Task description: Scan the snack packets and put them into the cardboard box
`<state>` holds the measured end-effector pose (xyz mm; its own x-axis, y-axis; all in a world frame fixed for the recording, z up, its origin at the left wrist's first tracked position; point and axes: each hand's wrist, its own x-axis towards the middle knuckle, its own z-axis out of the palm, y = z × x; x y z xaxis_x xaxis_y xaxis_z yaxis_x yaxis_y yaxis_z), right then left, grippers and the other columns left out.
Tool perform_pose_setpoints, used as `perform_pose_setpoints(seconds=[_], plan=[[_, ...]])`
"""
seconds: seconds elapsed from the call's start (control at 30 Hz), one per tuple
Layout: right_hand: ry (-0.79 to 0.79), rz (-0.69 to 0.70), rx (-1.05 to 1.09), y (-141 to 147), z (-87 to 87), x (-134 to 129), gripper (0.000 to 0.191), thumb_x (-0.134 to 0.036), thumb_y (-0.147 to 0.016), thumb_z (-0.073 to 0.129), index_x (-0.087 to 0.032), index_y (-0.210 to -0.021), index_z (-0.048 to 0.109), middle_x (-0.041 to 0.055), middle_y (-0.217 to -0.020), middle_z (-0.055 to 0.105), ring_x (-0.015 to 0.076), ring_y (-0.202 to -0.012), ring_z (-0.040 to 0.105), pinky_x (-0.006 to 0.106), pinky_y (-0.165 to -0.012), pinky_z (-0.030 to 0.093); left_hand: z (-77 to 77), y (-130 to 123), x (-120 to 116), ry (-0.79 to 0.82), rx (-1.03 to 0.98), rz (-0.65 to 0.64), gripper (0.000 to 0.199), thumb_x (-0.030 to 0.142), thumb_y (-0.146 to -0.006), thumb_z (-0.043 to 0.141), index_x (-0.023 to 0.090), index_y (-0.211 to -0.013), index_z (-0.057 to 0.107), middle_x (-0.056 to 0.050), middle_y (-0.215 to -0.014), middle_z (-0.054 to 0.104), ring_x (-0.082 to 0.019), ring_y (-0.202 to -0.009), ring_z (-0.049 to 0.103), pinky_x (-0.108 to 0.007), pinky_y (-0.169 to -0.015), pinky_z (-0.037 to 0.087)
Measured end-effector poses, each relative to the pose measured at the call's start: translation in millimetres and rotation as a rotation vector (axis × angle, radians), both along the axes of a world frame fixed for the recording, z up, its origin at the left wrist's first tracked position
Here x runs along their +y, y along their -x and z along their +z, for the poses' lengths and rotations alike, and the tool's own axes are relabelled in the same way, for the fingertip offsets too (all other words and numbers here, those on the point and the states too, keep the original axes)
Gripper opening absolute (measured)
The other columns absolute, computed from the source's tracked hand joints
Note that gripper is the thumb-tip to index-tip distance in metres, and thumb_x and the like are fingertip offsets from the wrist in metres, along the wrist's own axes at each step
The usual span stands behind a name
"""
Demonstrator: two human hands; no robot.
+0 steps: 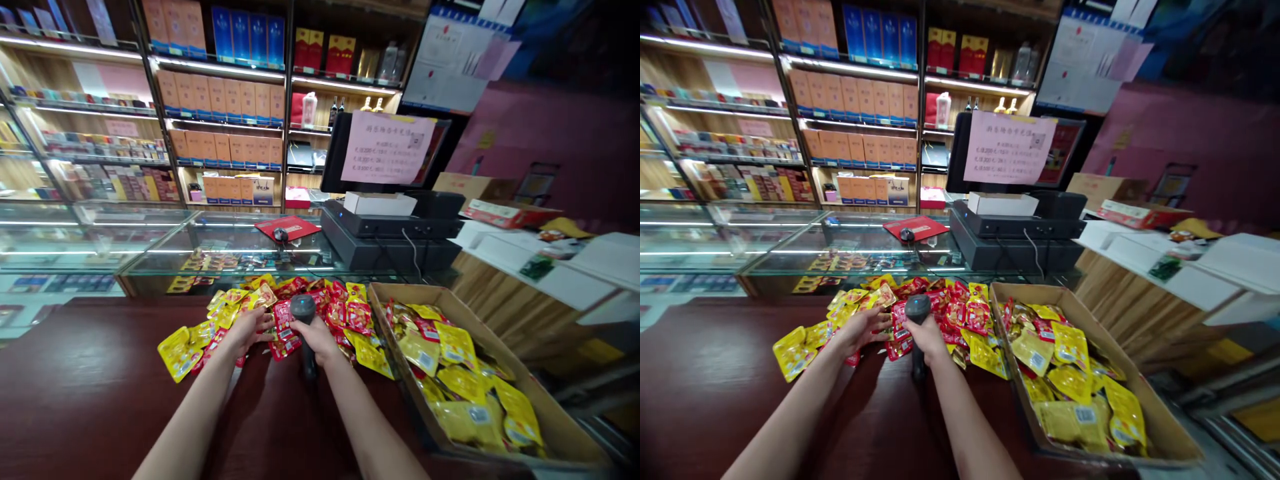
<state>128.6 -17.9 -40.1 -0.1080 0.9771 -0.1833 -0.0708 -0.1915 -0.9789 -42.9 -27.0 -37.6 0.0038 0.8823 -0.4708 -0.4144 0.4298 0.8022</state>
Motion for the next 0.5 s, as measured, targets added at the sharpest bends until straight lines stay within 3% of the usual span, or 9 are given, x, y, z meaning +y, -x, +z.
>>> perform_pose_setpoints(seconds=[0.2,0.37,0.5], plan=[[0.075,-0.038,0.064,-12.2,-4.7,-9.3,0.025,-0.022,-0.057,0.069,-0.016,-0.082,0.066,-0.0001,-0.073,0.067,0.0154,-0.071,0.06,0.025,-0.067,0.045,-16.9,-19.0,-6.2,-0.15,0.115,-0.009,0.039,0.022,-0.07,0.072,0.012,-0.105,0.058,-0.013,-0.101,0.065,-0.02,-0.083,0.065,-0.032,-0.064,0.057],[0.039,-0.054,0.117,-26.9,-0.8,-21.7,0.028,-0.022,-0.058,0.07,-0.016,-0.085,0.065,0.0016,-0.081,0.067,0.0159,-0.078,0.06,0.025,-0.07,0.044,-25.1,-34.2,-7.0,-0.192,0.182,0.003,0.041,0.024,-0.059,0.08,0.013,-0.093,0.06,-0.008,-0.084,0.067,-0.018,-0.065,0.065,-0.03,-0.053,0.056],[-0.035,-0.067,0.1,-38.2,12.6,-35.8,0.029,-0.022,-0.059,0.07,-0.017,-0.086,0.064,0.0004,-0.081,0.067,0.0159,-0.08,0.059,0.026,-0.077,0.043,-21.2,-41.0,-2.1,-0.213,0.17,-0.025,0.041,0.028,-0.058,0.08,0.016,-0.091,0.059,-0.001,-0.07,0.064,-0.013,-0.054,0.06,-0.03,-0.052,0.054]])
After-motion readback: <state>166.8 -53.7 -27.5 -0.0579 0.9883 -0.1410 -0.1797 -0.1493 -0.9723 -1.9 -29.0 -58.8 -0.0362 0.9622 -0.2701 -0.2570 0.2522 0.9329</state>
